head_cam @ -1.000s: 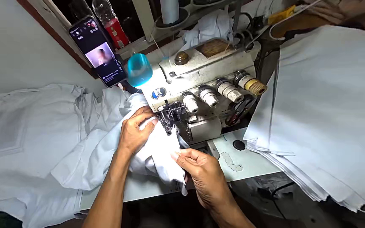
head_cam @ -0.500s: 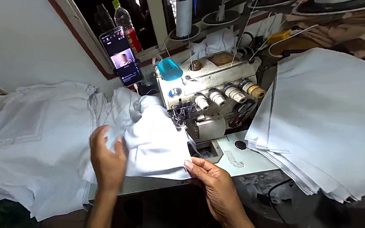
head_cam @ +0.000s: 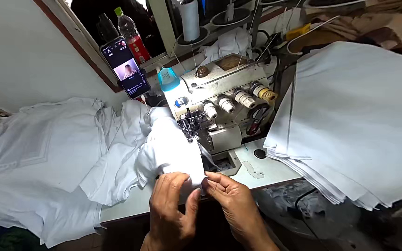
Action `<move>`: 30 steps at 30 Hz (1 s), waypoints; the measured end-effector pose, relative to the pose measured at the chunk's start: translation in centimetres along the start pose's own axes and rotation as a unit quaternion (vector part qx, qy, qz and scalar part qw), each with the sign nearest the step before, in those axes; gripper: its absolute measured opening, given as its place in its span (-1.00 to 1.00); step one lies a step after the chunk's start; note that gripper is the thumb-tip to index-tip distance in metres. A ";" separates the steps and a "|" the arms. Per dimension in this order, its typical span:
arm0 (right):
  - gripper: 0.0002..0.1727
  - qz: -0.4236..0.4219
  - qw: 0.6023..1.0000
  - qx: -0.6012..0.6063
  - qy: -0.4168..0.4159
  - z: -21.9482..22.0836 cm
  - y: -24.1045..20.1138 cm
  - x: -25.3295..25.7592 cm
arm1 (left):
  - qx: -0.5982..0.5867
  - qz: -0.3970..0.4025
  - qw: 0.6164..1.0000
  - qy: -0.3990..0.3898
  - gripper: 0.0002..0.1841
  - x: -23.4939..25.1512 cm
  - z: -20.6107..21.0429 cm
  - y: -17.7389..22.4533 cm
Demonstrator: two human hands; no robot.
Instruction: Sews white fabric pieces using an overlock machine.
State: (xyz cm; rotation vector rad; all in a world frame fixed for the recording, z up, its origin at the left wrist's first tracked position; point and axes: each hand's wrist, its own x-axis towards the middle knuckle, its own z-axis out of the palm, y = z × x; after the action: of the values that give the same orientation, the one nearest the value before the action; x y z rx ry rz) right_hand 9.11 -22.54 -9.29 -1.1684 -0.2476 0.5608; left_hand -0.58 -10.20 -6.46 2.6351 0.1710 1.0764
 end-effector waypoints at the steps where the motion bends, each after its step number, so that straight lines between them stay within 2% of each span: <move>1: -0.78 -0.002 1.000 0.002 -0.004 -0.2 -0.1 -0.1 | 0.023 0.003 1.000 -0.011 -0.67 -0.1 0.5 0.3; 3: -0.77 -0.009 1.000 -0.010 -0.011 -0.5 0.2 -0.1 | 0.056 0.005 0.998 -0.017 -0.73 0.0 1.6 0.6; 5: -0.78 -0.010 0.999 -0.032 -0.005 -0.7 0.5 0.2 | 0.011 -0.025 1.000 -0.012 -0.82 0.4 1.9 0.6; 8: -0.81 -0.010 0.998 -0.060 0.014 -0.8 0.7 0.4 | -0.104 -0.144 0.984 -0.001 -0.83 1.3 1.1 1.1; 9: -0.82 -0.018 0.997 -0.066 0.019 -0.8 0.7 0.4 | -0.103 -0.169 0.980 0.005 -0.83 1.7 1.1 1.2; 11: -0.82 -0.038 0.995 -0.086 0.029 -0.4 0.7 0.1 | -0.060 -0.150 0.987 0.002 -0.82 2.5 1.4 1.0; 13: -0.82 -0.037 0.994 -0.099 0.037 -0.4 0.9 0.1 | -0.030 -0.097 0.994 -0.037 -0.82 3.1 1.1 0.3; 15: -0.81 -0.023 0.993 -0.109 0.049 -1.2 0.8 0.5 | -0.040 -0.077 0.993 -0.086 -0.82 3.2 -0.2 -0.1; 17: -0.81 -0.010 0.991 -0.125 0.052 -2.1 0.5 0.8 | -0.125 -0.139 0.976 -0.114 -0.84 2.3 -1.2 -0.4; 19: -0.81 0.024 0.993 -0.106 0.044 -2.2 0.0 1.1 | -0.246 -0.265 0.928 -0.084 -0.81 1.8 -1.6 -0.3; 20: -0.81 0.053 0.996 -0.069 0.028 -2.0 -0.4 1.4 | -0.267 -0.297 0.915 -0.055 -0.81 1.9 -1.5 -0.1; 21: -0.81 0.088 0.996 -0.021 0.007 -1.8 -0.8 1.8 | -0.245 -0.294 0.923 -0.025 -0.82 2.2 -1.1 0.0; 22: -0.81 0.117 0.993 0.012 -0.008 -1.5 -1.2 2.3 | -0.181 -0.264 0.948 0.003 -0.85 2.6 -0.5 0.2; 24: -0.84 0.121 0.992 0.003 -0.027 -1.0 -1.2 3.0 | -0.003 -0.146 0.988 0.058 -0.80 3.3 1.0 0.1; 26: -0.86 0.087 0.995 -0.037 -0.029 -0.7 -0.8 2.7 | 0.102 -0.036 0.990 0.086 -0.80 3.9 1.9 -0.5; 30: -0.89 0.005 0.998 -0.061 0.002 -0.4 0.0 0.5 | 0.138 0.077 0.985 0.071 -0.80 3.3 1.3 -0.1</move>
State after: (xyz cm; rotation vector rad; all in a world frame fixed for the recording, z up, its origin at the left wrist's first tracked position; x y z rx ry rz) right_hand 9.70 -22.63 -9.46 -1.2887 -0.2753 0.5569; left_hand 2.73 -9.68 -5.16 2.8540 0.1576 1.3824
